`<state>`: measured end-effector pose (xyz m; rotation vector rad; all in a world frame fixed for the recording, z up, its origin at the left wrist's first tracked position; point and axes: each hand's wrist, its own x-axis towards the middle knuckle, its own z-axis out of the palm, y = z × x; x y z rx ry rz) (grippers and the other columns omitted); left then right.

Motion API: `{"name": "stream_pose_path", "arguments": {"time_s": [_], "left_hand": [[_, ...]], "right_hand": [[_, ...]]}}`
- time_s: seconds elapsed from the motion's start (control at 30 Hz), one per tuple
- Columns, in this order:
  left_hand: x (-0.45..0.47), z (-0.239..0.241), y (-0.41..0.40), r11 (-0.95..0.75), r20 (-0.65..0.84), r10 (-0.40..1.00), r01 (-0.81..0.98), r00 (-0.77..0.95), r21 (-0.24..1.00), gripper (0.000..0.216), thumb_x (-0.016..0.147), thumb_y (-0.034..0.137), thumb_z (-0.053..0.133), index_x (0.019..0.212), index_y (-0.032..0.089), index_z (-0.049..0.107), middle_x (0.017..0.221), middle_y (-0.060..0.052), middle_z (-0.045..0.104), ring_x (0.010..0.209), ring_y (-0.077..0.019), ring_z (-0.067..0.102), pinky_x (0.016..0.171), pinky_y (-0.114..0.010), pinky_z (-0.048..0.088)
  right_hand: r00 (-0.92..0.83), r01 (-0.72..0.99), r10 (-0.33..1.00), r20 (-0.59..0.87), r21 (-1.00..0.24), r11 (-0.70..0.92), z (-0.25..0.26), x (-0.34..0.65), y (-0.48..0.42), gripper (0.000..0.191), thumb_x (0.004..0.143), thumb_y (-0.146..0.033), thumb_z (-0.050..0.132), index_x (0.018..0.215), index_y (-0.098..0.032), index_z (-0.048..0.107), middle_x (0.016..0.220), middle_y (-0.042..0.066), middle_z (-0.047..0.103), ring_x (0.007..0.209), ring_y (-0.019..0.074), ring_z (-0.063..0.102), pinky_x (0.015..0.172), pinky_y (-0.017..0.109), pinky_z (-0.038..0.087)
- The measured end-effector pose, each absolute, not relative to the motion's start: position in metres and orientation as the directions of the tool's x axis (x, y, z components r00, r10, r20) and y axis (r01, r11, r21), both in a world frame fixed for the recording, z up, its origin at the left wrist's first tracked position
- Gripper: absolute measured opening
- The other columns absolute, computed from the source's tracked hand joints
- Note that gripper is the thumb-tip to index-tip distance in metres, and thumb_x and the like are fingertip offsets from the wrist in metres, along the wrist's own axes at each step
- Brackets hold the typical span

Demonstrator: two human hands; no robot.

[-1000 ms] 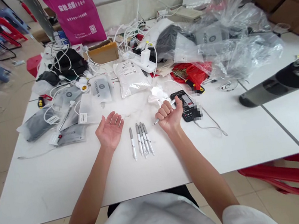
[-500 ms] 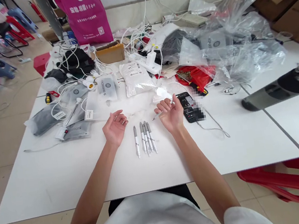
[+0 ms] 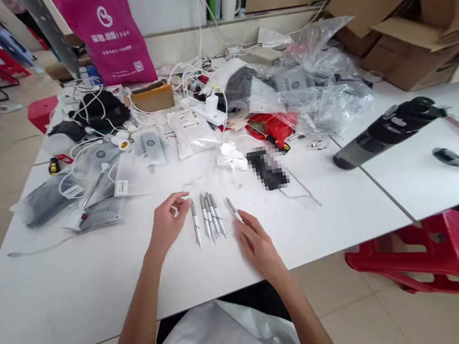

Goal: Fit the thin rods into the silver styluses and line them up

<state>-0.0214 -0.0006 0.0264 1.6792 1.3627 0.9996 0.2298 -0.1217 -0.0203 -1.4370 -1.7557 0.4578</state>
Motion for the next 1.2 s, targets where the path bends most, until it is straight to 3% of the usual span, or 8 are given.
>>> {"name": "stream_pose_path", "arguments": {"time_s": [0.13,0.3,0.5,0.73,0.87,1.0,1.1,1.2], "left_hand": [[-0.017,0.0,-0.025,-0.239,0.224,0.969,0.6,0.102,0.763,0.035,0.099,0.046,0.065,0.128,0.026,0.066,0.092,-0.003,0.066,0.085,-0.0198,0.058,0.083,-0.034,0.049],[-0.015,-0.015,-0.025,-0.329,0.31,0.936,0.717,0.163,0.615,0.032,0.099,0.041,0.066,0.127,0.025,0.064,0.087,-0.003,0.067,0.086,-0.0227,0.061,0.084,-0.036,0.048],[-0.013,-0.014,-0.021,-0.353,0.332,0.924,0.757,0.19,0.55,0.027,0.096,0.023,0.064,0.123,0.022,0.065,0.085,-0.002,0.069,0.082,-0.0213,0.064,0.084,-0.037,0.046],[-0.009,-0.011,-0.022,-0.247,0.286,0.956,0.71,0.067,0.659,0.029,0.085,0.017,0.071,0.113,0.026,0.071,0.079,0.0,0.071,0.079,-0.0207,0.066,0.084,-0.037,0.048],[-0.014,0.001,-0.023,-0.092,0.121,0.993,0.555,-0.016,0.827,0.026,0.084,0.022,0.075,0.11,0.026,0.075,0.083,0.0,0.075,0.081,-0.0191,0.067,0.088,-0.037,0.05],[-0.021,0.012,-0.022,0.054,-0.053,0.999,0.187,-0.011,0.981,0.017,0.089,0.032,0.074,0.103,0.023,0.08,0.09,-0.003,0.076,0.08,-0.0165,0.065,0.077,-0.032,0.05],[-0.023,0.017,-0.021,0.088,-0.085,0.996,-0.126,0.025,0.988,0.016,0.088,0.036,0.078,0.094,0.021,0.08,0.1,-0.006,0.078,0.079,-0.0163,0.068,0.073,-0.031,0.052],[-0.024,0.02,-0.021,0.073,-0.058,0.997,-0.319,0.058,0.945,0.017,0.085,0.035,0.083,0.093,0.02,0.08,0.1,-0.007,0.078,0.082,-0.0176,0.072,0.076,-0.032,0.055]], "right_hand": [[-0.063,0.742,0.949,0.308,-0.622,0.251,-0.024,0.226,-0.124,0.057,0.107,-0.029,0.055,0.163,-0.032,0.044,0.169,0.011,0.042,0.151,0.0296,0.051,0.12,0.047,0.053],[-0.136,0.762,0.93,0.341,-0.564,0.318,-0.025,0.219,-0.089,0.068,0.107,-0.031,0.055,0.17,-0.031,0.03,0.17,0.012,0.041,0.153,0.0317,0.048,0.122,0.052,0.05],[-0.216,0.749,0.884,0.414,-0.511,0.422,-0.027,0.216,-0.075,0.064,0.105,-0.025,0.06,0.166,-0.032,0.038,0.164,0.013,0.051,0.144,0.0321,0.058,0.114,0.053,0.056],[-0.206,0.727,0.89,0.407,-0.545,0.417,-0.024,0.217,-0.076,0.054,0.103,-0.022,0.063,0.156,-0.03,0.051,0.155,0.011,0.06,0.136,0.0299,0.063,0.112,0.051,0.057],[-0.193,0.727,0.9,0.39,-0.559,0.398,-0.023,0.217,-0.075,0.049,0.103,-0.023,0.063,0.151,-0.03,0.056,0.154,0.01,0.061,0.135,0.0293,0.063,0.111,0.05,0.057],[-0.187,0.72,0.899,0.395,-0.568,0.399,-0.021,0.218,-0.076,0.051,0.104,-0.025,0.062,0.154,-0.029,0.052,0.153,0.012,0.061,0.136,0.0304,0.063,0.111,0.053,0.056],[-0.167,0.685,0.878,0.449,-0.588,0.431,-0.016,0.216,-0.079,0.05,0.102,-0.025,0.065,0.151,-0.03,0.055,0.149,0.013,0.063,0.135,0.0307,0.063,0.111,0.054,0.055],[-0.077,0.585,0.899,0.431,-0.711,0.391,-0.008,0.206,-0.081,0.048,0.099,-0.028,0.07,0.145,-0.029,0.058,0.135,0.011,0.071,0.125,0.0296,0.067,0.106,0.052,0.056]]}}
